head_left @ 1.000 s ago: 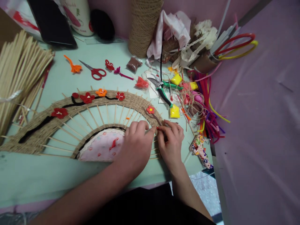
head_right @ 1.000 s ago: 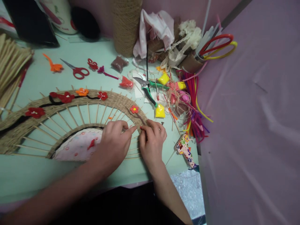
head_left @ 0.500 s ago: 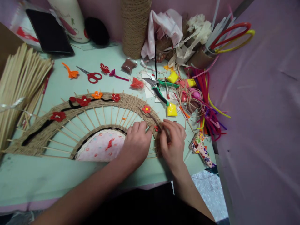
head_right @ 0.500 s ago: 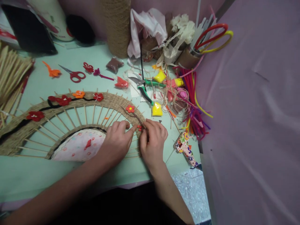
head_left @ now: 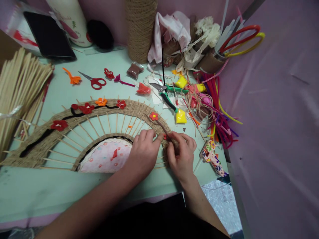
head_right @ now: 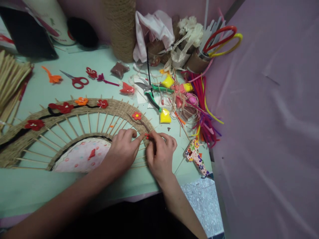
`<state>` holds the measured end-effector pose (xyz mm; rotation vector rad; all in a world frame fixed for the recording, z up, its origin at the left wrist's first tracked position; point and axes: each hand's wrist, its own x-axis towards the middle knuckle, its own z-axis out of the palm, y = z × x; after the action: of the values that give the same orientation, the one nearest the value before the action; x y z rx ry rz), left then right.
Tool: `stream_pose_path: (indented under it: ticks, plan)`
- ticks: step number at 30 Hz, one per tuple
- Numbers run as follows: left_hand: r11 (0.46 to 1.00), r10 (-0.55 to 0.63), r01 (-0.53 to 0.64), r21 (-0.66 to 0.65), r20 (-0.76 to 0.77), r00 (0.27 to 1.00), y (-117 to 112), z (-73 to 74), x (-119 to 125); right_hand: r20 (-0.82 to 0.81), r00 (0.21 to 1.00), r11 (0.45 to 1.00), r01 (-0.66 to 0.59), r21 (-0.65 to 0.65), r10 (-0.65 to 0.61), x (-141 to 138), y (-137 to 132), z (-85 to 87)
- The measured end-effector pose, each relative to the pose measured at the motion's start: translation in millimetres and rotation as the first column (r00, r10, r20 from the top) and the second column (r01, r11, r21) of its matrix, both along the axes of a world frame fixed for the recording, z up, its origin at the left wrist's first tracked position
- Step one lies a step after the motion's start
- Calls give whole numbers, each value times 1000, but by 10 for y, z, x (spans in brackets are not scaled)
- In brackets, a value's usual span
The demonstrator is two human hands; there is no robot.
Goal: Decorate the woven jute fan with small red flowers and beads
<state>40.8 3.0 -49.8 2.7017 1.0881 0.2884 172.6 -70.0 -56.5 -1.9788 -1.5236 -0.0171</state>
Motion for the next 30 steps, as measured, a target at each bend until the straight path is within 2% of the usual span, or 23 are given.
stream_pose_path:
  ticks: [11, 17, 24, 30]
  plan:
    - [1000, -3, 3, 0, 18, 1000, 1, 11, -1, 73, 996, 994, -43, -95, 51, -19, 14, -2]
    - [1000, -10, 10, 4, 24, 1000, 6, -18, -12, 41, 999, 1000, -14, -22, 15, -25, -8, 34]
    - [1000, -14, 13, 24, 29, 999, 1, -33, -5, 41, 998, 996, -44, -82, 47, -28, 12, 25]
    - [998, 3, -8, 55, 97, 995, -4, -33, -12, 67, 997, 998, -47, -34, 49, -34, -36, 53]
